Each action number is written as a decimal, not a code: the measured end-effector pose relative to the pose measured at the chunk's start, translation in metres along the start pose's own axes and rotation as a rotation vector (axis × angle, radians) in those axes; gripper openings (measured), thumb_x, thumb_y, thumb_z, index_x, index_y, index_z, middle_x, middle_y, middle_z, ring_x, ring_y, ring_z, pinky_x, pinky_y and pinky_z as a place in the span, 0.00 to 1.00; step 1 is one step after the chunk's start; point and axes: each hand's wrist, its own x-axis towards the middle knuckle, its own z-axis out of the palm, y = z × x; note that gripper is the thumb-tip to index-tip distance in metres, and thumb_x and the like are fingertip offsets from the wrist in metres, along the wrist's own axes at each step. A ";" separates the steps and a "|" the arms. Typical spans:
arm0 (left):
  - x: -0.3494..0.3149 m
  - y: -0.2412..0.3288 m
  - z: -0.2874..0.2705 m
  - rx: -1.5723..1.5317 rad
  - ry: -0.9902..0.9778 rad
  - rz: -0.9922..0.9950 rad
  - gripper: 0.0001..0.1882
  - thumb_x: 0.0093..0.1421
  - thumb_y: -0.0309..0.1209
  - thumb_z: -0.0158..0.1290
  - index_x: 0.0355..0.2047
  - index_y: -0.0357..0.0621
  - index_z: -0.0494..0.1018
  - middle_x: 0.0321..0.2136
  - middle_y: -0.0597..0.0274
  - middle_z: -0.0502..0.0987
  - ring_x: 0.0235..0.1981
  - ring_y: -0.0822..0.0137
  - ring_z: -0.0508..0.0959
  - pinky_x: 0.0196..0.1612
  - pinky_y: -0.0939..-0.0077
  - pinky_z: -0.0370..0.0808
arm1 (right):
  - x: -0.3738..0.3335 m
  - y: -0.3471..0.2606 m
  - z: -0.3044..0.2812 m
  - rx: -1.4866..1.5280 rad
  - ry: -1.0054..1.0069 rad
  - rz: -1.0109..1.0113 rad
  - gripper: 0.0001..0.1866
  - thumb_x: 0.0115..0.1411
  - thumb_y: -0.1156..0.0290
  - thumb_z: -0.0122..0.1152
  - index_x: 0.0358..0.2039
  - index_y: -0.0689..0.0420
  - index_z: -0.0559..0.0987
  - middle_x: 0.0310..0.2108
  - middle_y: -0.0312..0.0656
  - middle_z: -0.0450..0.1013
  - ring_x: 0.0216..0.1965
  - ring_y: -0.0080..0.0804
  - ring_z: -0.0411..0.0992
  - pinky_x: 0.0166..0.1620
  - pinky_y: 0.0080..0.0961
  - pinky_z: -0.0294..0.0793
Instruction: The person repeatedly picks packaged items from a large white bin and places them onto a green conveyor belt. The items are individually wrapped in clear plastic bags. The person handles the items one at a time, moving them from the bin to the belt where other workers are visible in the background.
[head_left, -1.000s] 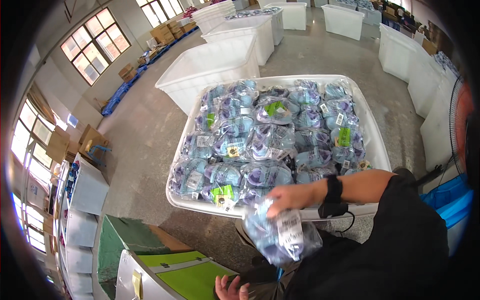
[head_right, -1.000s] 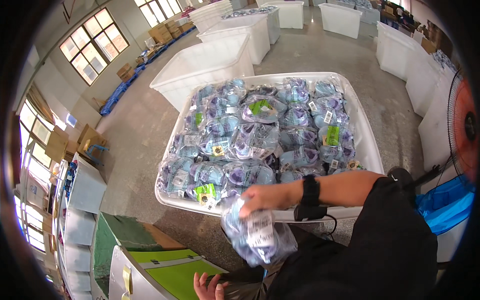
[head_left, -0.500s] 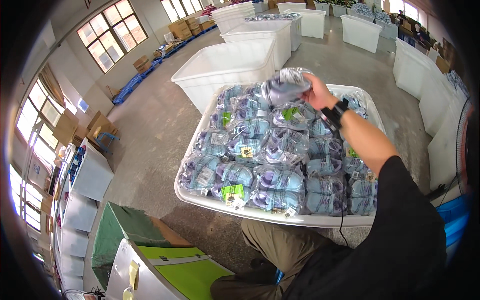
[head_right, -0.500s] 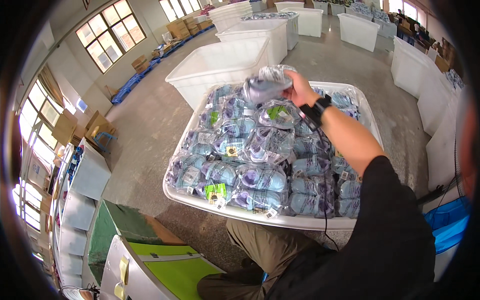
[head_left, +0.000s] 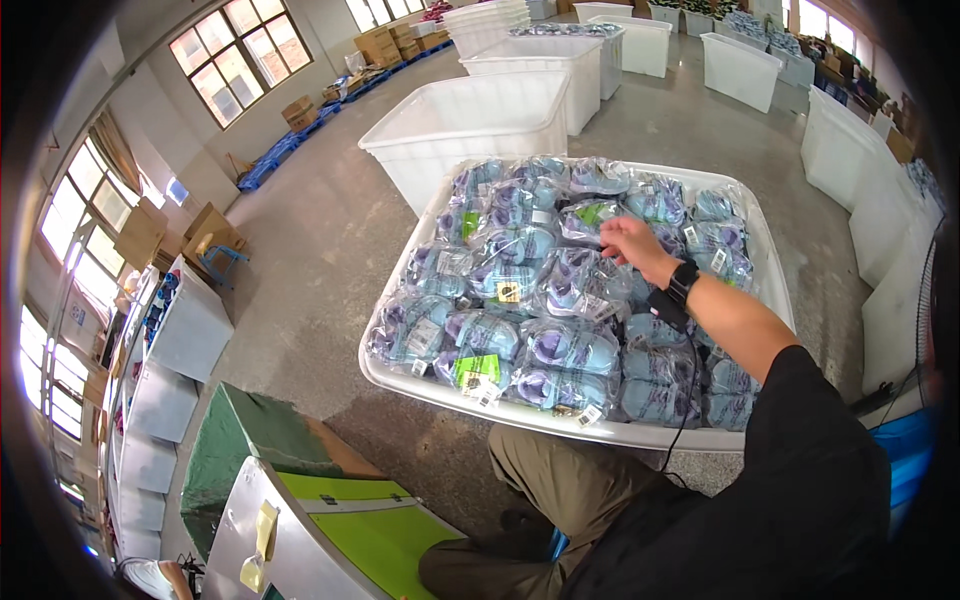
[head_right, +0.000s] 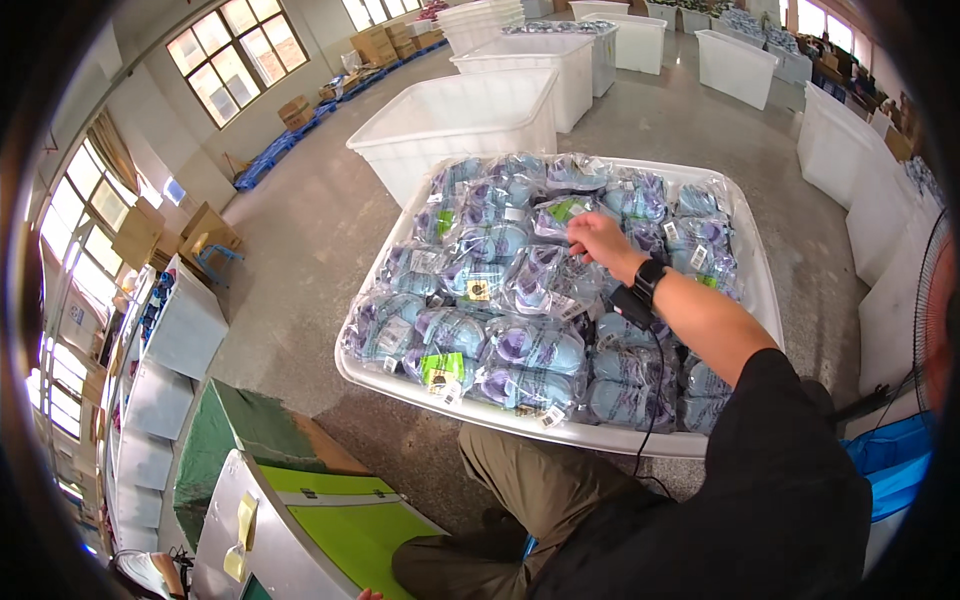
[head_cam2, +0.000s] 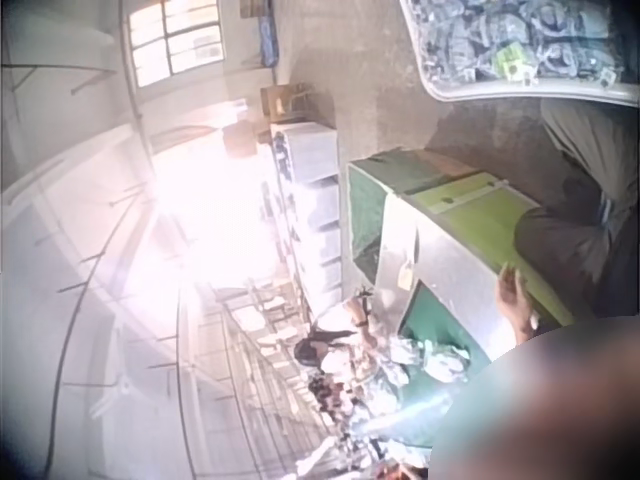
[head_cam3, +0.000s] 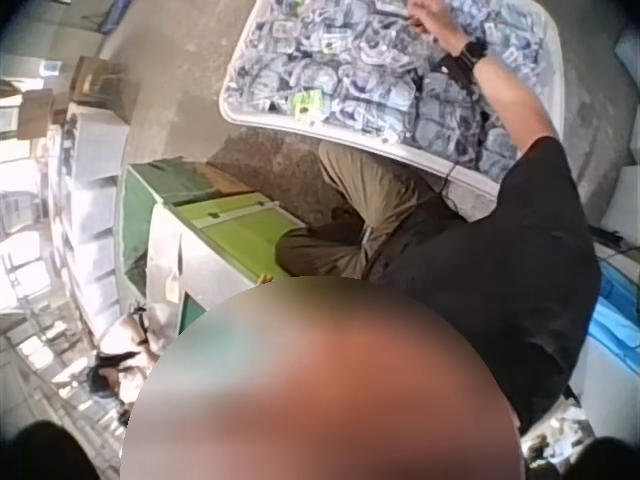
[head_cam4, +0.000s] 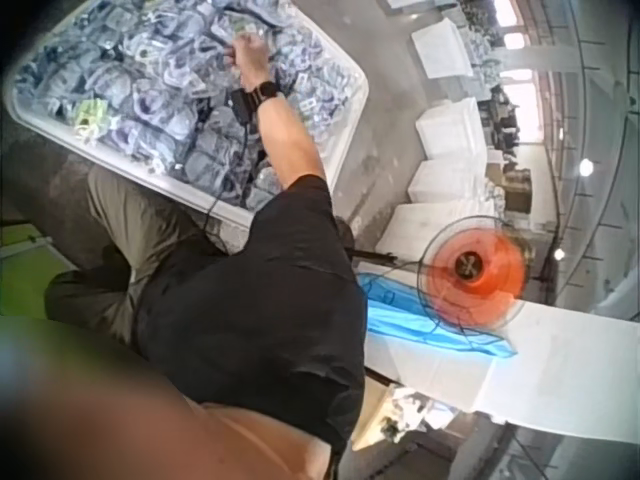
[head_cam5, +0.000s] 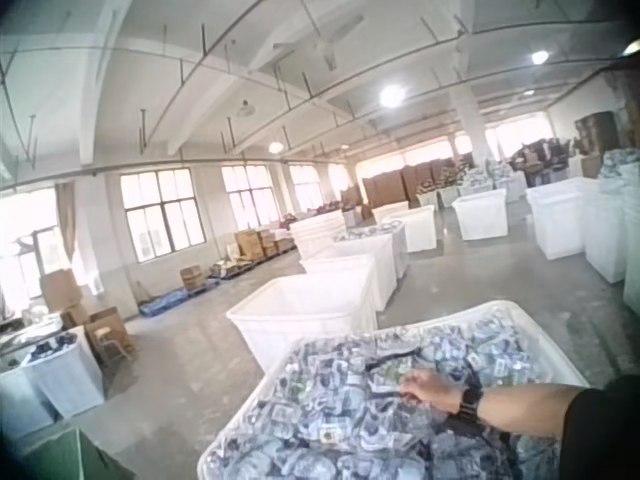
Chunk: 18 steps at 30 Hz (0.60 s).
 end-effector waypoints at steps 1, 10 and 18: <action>0.001 0.000 0.000 -0.011 0.013 0.000 0.20 0.71 0.22 0.57 0.62 0.35 0.73 0.51 0.57 0.80 0.48 0.67 0.80 0.48 0.74 0.79 | -0.009 -0.007 0.007 -0.021 -0.069 -0.003 0.12 0.69 0.62 0.61 0.43 0.57 0.82 0.33 0.33 0.78 0.34 0.21 0.79 0.33 0.21 0.77; -0.003 0.001 -0.003 -0.144 0.004 -0.024 0.18 0.68 0.22 0.60 0.58 0.33 0.76 0.44 0.57 0.84 0.44 0.72 0.84 0.45 0.77 0.81 | -0.124 -0.016 0.079 -0.228 -0.711 -0.103 0.11 0.72 0.64 0.60 0.41 0.59 0.82 0.31 0.35 0.80 0.29 0.20 0.75 0.35 0.21 0.74; -0.031 -0.030 -0.115 -0.115 0.421 -0.036 0.20 0.67 0.23 0.60 0.59 0.33 0.76 0.48 0.59 0.82 0.50 0.70 0.80 0.51 0.76 0.78 | -0.210 -0.002 0.122 -0.279 -1.041 -0.152 0.09 0.61 0.80 0.63 0.43 0.65 0.81 0.30 0.38 0.79 0.33 0.22 0.79 0.41 0.22 0.78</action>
